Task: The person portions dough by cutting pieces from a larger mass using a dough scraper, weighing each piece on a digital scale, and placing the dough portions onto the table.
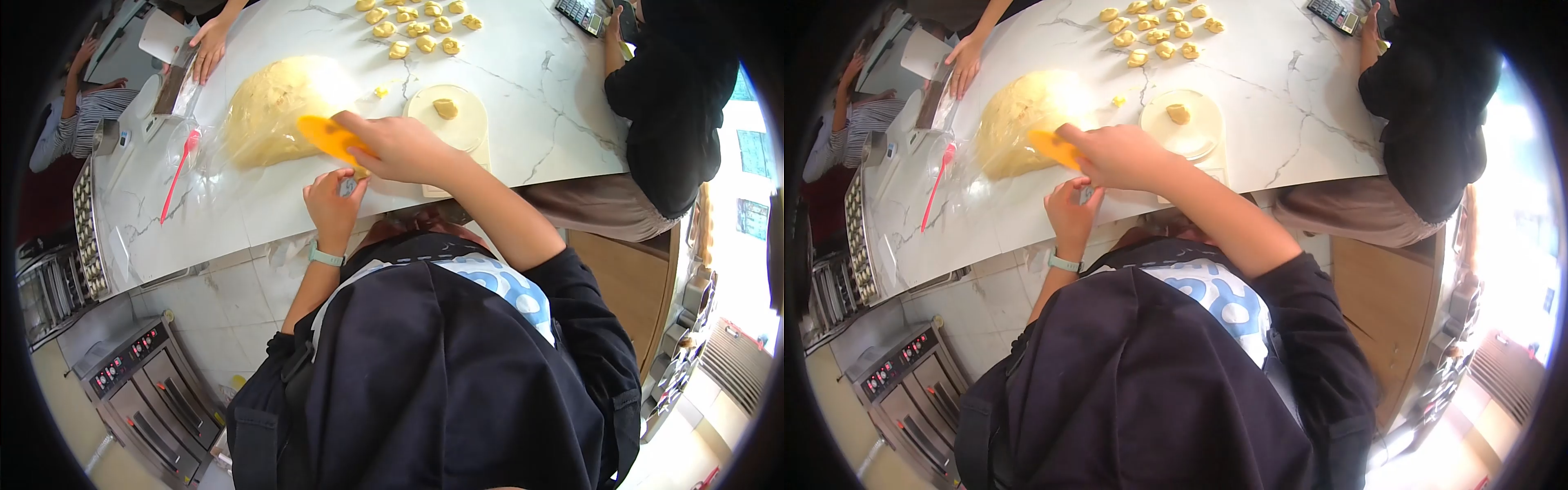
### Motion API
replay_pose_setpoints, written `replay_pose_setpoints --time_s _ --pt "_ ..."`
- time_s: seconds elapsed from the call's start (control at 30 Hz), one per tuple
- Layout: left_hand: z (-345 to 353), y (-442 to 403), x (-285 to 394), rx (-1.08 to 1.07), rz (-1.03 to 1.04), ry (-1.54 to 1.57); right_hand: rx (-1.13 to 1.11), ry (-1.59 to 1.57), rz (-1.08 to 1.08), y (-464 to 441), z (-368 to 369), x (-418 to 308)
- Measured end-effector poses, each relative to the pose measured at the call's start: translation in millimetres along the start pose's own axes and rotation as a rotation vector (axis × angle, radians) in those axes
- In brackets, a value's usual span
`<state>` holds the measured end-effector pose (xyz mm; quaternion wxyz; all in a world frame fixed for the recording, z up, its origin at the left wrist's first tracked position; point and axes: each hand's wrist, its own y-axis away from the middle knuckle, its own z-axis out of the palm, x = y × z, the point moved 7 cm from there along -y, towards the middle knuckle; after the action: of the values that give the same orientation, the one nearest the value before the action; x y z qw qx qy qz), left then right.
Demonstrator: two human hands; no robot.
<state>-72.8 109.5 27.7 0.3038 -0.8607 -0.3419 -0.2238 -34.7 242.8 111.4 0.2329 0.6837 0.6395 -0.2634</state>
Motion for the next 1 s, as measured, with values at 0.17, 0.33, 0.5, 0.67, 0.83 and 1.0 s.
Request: replay_pose_setpoints --time_s 0.17,0.33,0.5,0.67,0.83,1.0 --pt "-1 12 -12 -0.086 -0.188 0.005 -0.217 0.194 -0.054 -19 28 -22" --pt "0 13 -7 -0.070 -0.076 0.098 -0.215 0.266 -0.056 -12 53 -15" --pt "3 14 -3 -0.107 -0.112 0.286 0.141 0.118 -0.132 31 68 4" --pt "7 19 25 -0.266 -0.006 0.458 0.300 -0.131 -0.046 71 59 26" --pt "-3 8 49 -0.389 0.099 0.518 0.746 -0.202 0.147 123 3 45" --pt "-20 -41 69 -0.013 0.096 0.848 1.232 -0.267 0.290 171 -65 71"
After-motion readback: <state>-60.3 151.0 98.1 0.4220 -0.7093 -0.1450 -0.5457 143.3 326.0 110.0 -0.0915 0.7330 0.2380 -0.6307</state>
